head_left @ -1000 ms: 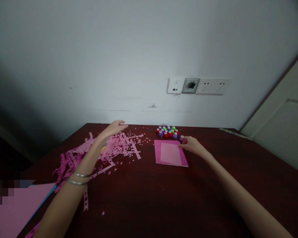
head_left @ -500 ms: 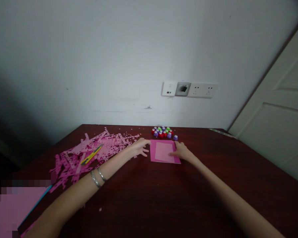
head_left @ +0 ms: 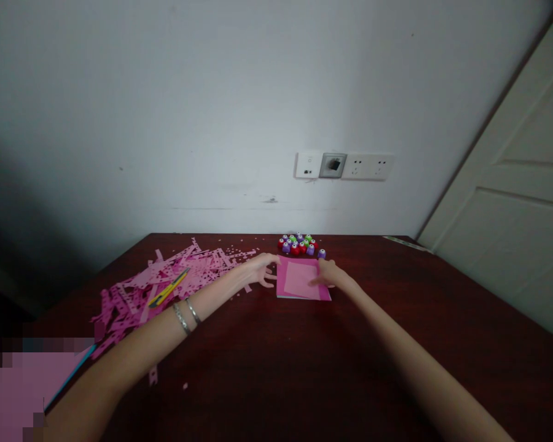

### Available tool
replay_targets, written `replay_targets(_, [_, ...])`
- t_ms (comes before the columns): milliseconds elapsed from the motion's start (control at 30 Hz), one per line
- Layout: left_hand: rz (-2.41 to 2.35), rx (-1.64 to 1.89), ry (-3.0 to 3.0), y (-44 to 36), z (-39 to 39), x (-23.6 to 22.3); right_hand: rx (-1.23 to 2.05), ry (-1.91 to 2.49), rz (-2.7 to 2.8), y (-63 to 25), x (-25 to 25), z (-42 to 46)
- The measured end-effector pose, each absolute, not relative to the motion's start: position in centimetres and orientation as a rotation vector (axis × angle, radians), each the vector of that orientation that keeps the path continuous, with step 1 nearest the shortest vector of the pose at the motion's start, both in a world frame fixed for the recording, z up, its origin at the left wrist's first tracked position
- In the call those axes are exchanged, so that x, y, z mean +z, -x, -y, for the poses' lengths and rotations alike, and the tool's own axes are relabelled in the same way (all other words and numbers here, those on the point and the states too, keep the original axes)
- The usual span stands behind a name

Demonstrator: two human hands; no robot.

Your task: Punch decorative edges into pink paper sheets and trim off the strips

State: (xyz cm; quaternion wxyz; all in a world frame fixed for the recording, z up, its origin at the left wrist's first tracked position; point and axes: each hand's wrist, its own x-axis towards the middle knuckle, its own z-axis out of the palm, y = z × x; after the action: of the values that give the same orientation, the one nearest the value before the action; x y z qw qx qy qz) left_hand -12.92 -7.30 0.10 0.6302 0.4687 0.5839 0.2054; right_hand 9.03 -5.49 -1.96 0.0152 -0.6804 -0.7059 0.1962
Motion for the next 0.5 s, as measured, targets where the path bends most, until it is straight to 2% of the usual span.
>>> replay_targets(200, [-1.533, 0.382, -2.021, 12.9, 4.2, -0.5, 0.758, 2.097, 2.16, -8.9, -1.0, 6.0])
replay_targets(300, [-1.47, 0.31, -2.169, 11.9, 2.3, -0.4, 0.801, 2.069, 2.13, -9.1, -1.3, 6.0])
replay_targets(500, [-1.378, 0.158, -2.328, 9.3, -0.2, -0.8, 0.683, 1.996, 2.166, -10.1, -2.9, 5.7])
